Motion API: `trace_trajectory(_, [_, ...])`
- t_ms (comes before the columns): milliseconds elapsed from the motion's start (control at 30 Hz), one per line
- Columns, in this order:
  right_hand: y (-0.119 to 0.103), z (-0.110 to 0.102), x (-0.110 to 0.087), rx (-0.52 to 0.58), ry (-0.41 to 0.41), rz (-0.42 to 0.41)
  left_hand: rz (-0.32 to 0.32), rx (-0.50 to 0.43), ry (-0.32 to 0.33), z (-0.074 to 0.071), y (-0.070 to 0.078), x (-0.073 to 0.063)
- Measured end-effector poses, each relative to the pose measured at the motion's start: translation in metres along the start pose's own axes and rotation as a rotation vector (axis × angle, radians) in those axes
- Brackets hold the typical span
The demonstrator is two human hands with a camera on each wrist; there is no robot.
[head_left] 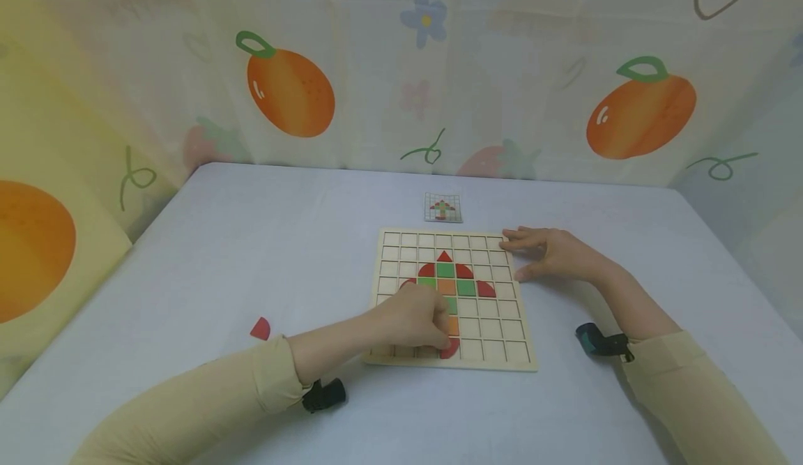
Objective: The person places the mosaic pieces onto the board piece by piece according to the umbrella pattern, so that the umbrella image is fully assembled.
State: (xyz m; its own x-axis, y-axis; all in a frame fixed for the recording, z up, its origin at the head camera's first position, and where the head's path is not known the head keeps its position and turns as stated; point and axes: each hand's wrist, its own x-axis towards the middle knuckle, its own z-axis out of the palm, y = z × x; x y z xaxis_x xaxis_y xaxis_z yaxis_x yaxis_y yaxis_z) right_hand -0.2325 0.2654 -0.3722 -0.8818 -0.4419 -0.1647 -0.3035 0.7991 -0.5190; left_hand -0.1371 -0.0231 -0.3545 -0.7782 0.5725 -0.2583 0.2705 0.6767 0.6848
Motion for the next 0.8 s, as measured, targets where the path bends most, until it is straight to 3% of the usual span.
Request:
trace_trajectory(267, [-0.001, 0.000, 0.000, -0.010, 0.000, 0.000, -0.012, 0.025, -0.007, 0.000, 0.000, 0.002])
trace_trajectory(533, [-0.001, 0.000, 0.000, 0.009, -0.005, 0.009, -0.032, -0.044, -0.047, -0.003, -0.003, 0.002])
trace_trajectory(800, [0.000, 0.000, 0.001, 0.015, -0.004, 0.018, -0.027, -0.090, -0.049, -0.021, -0.016, 0.000])
